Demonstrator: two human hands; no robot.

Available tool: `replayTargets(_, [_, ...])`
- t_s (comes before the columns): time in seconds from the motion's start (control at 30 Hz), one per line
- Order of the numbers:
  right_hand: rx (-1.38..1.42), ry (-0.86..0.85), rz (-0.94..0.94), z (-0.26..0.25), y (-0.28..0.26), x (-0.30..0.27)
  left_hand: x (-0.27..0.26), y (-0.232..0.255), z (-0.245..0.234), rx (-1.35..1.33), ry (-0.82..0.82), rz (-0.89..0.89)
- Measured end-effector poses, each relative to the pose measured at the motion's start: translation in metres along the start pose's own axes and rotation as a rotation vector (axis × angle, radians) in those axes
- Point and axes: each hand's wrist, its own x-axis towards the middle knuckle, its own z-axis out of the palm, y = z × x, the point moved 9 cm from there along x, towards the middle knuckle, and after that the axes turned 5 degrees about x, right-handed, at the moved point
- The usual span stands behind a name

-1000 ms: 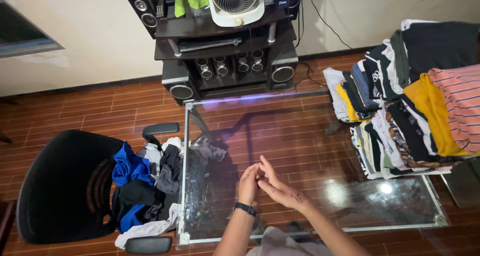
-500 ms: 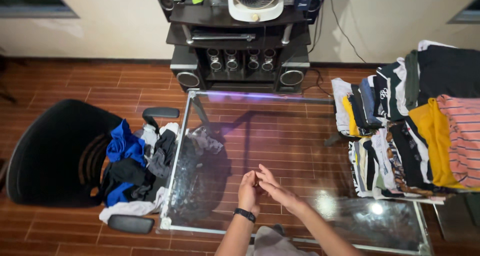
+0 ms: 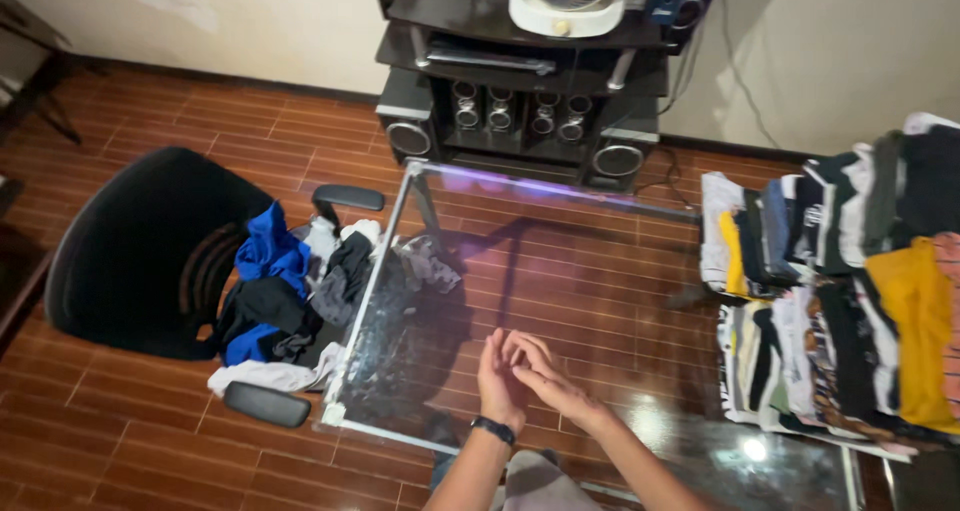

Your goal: The person folds a series of t-shirts and polo shirts one by one and places them onto an existing stack of folded laundry.

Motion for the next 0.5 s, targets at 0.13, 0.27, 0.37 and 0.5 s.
replayTargets(0.13, [-0.117,-0.059,0.217,0.024,0.016,0.022,0.01,0.016,-0.002,0.056,0.028,-0.029])
replayTargets(0.27, [0.013,-0.02,0.154,0.046,0.03,0.054,0.023,0.054,-0.014,0.277,0.078,-0.094])
replayTargets(0.37, [0.276,-0.08,0.285,0.069,-0.013,0.057,0.035,0.101,-0.033,0.365,0.121,-0.088])
replayTargets(0.5, [0.355,-0.136,0.393,0.111,0.0,0.089,0.062,0.18,-0.072,0.736,0.246,-0.037])
